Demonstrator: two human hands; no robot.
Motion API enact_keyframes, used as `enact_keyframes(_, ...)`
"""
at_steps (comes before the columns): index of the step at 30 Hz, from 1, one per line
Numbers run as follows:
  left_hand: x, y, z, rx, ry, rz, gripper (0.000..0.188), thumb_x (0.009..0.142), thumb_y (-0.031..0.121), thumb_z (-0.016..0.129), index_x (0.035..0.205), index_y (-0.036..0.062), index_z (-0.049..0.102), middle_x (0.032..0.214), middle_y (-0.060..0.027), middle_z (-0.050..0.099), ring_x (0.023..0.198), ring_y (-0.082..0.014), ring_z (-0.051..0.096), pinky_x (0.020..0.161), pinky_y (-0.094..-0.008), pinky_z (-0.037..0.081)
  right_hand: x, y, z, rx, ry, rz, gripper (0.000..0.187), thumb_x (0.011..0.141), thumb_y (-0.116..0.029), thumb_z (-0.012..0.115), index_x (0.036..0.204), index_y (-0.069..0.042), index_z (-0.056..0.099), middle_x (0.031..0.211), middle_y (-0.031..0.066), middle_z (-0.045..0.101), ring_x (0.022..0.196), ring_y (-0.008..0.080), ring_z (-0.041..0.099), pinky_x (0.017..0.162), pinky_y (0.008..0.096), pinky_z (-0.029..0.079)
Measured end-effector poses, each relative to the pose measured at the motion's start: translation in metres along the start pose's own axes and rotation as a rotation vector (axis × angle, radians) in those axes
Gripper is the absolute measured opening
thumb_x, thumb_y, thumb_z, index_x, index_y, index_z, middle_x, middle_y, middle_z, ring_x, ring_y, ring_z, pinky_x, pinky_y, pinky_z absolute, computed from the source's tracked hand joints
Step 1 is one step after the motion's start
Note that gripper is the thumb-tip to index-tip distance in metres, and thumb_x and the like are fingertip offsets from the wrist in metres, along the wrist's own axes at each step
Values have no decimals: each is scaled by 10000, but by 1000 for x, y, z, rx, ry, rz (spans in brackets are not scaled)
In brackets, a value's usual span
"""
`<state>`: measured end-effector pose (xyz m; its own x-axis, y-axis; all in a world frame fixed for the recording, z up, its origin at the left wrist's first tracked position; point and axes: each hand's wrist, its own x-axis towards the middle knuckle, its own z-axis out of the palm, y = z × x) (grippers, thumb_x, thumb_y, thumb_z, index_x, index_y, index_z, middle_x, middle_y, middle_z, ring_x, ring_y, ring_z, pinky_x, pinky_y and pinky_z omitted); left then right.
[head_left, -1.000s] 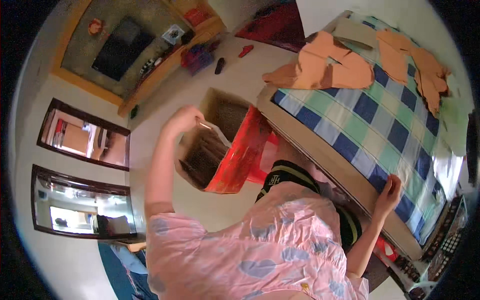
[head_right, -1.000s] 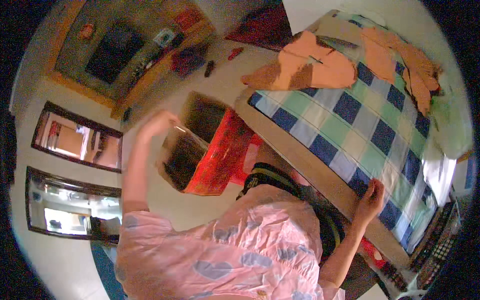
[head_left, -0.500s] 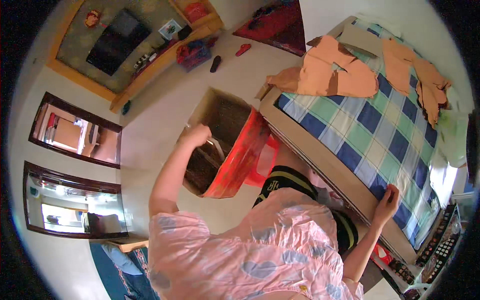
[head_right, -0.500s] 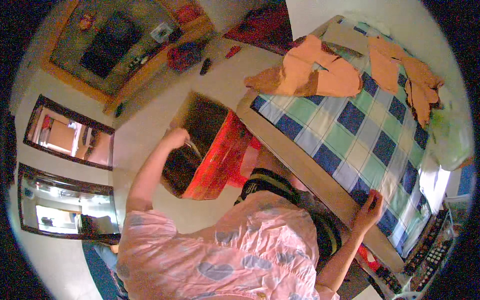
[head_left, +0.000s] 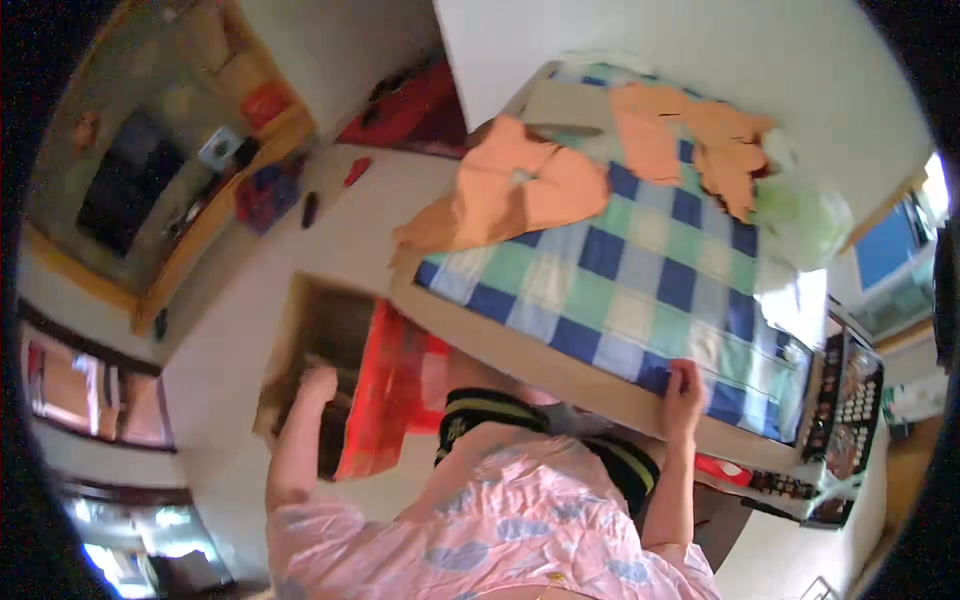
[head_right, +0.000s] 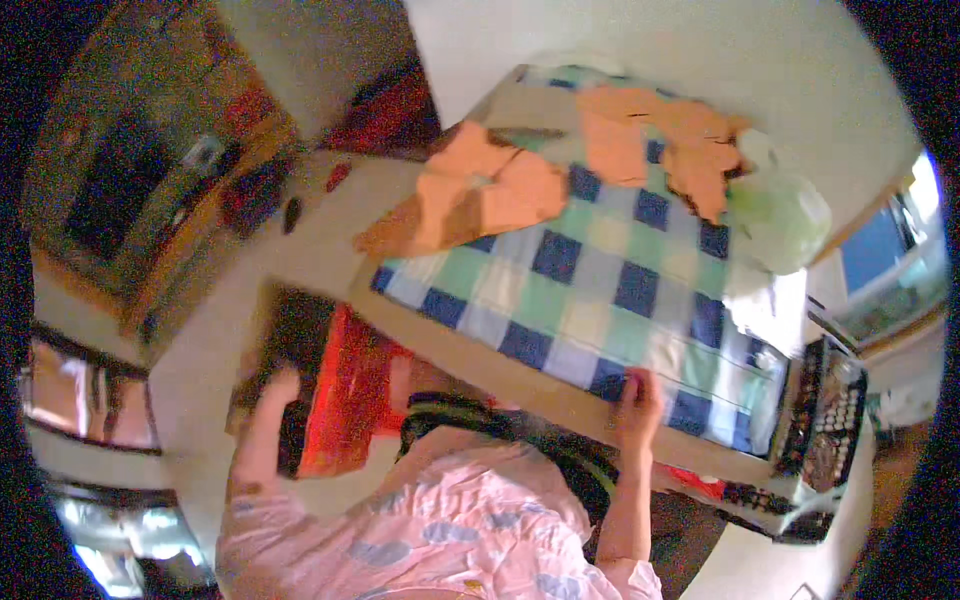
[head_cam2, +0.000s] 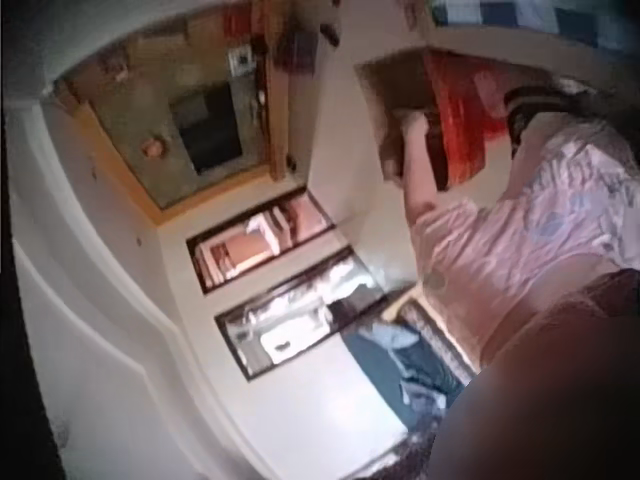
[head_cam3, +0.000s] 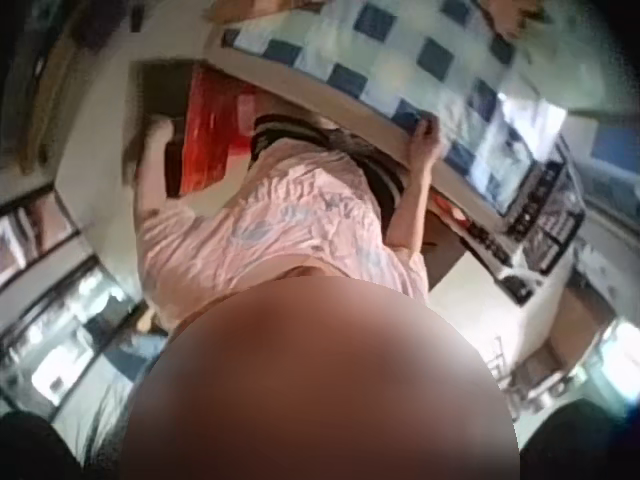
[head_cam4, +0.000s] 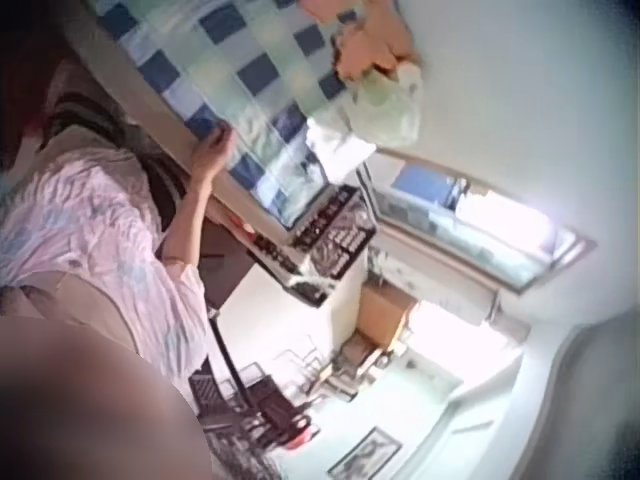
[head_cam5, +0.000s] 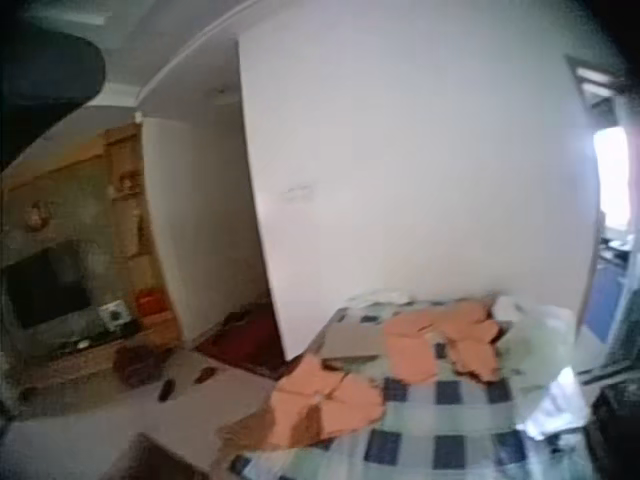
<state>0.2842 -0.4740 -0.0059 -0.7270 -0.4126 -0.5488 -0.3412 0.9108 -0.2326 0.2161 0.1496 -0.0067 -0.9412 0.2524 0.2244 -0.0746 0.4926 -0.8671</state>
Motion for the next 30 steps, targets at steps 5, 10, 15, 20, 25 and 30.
enact_keyframes(5, -29, 94, -151, -162, 555, 289, 208, 880, 108, 493, 908, 11, 674, 913, -198, 666, 897, -385, 639, 764, -486, 505, 49, -16, 26, -18, -201, -82, 103, 887, -46, 582, 984, -30, 615, 864, 105, 628, 773, 203, 608, 699, 314, 494)
enact_keyframes(10, 35, 283, -178, -526, 810, 914, 250, 920, 121, 453, 1037, 11, 644, 1017, -176, 645, 1019, -327, 598, 915, -431, 461, 118, -28, 90, -43, -270, -357, 147, 859, -46, 589, 997, -55, 640, 919, 170, 626, 830, 387, 608, 719, 410, 516)
enact_keyframes(15, 85, 410, -191, -709, 1110, 1096, 244, 883, 65, 460, 1062, 15, 618, 1082, -157, 624, 1045, -328, 586, 905, -437, 477, 156, -23, 142, -125, -228, -291, 185, 818, -27, 578, 983, -69, 651, 950, 163, 632, 841, 361, 626, 715, 445, 512)
enact_keyframes(20, 122, 414, -198, -596, 781, 815, 230, 901, 115, 454, 897, -8, 648, 889, -193, 652, 889, -340, 636, 762, -448, 508, 179, -21, 169, -40, -183, -366, 135, 829, -15, 565, 926, -33, 657, 895, 156, 625, 873, 349, 605, 761, 422, 493)
enact_keyframes(25, 110, 407, -218, -510, 926, 899, 170, 902, 162, 556, 843, 26, 641, 835, -177, 649, 820, -332, 645, 703, -442, 489, 197, -24, 175, -46, -85, -423, 138, 818, 2, 570, 935, -35, 632, 907, 161, 616, 895, 350, 592, 781, 422, 486)
enact_keyframes(30, 140, 401, -215, -882, 815, 894, 147, 877, 169, 647, 925, 30, 648, 866, -139, 684, 795, -267, 671, 714, -348, 516, 206, -28, 128, 50, -34, -272, 154, 824, -4, 567, 964, -37, 624, 921, 151, 624, 890, 318, 601, 778, 387, 491)
